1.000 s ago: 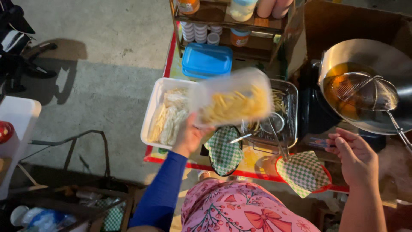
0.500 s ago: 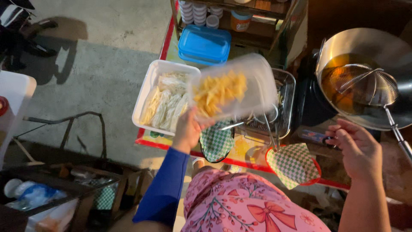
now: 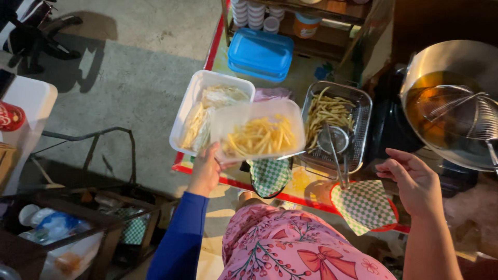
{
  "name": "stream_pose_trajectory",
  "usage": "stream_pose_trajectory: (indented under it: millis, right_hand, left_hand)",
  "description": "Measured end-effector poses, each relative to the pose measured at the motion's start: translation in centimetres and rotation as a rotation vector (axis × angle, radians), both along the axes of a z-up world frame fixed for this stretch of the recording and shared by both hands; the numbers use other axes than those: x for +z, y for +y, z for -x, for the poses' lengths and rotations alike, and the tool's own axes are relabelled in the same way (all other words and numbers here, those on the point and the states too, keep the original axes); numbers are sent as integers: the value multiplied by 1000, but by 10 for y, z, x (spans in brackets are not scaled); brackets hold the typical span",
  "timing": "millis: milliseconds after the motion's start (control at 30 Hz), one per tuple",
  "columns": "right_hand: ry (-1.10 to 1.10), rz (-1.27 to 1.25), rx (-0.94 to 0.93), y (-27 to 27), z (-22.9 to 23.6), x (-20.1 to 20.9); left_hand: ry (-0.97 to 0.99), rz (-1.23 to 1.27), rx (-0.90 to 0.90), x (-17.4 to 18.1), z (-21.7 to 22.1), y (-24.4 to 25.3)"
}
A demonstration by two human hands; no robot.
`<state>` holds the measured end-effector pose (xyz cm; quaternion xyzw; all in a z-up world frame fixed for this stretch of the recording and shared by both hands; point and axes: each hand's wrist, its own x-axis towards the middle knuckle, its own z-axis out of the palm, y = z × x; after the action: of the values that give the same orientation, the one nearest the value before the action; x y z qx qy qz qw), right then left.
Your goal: The person uses a spider strainer to remove fried french fries from a wok of hot oil and places them into a metal draining basket. They then transfer the fries into a plastic container and add seasoning from a small jar before closing the container.
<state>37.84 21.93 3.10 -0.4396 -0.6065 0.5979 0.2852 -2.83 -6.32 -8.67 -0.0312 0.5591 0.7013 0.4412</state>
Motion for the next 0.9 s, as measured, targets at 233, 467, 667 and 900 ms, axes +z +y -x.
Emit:
stream_pose_trajectory:
  millis: [233, 467, 667, 900]
  right_hand:
    - [-67, 20, 65, 8, 81, -25]
    - [-113, 49, 131, 22, 177, -53]
    - [-198, -31, 155, 48, 232, -83]
    - [-215, -127, 109, 111, 322, -145]
  left_hand:
    - [331, 67, -115, -27, 56, 45]
    - [566, 1, -348, -29, 59, 97]
    - [753, 176, -422, -23, 67, 106]
    - [1072, 89, -258, -41, 123, 116]
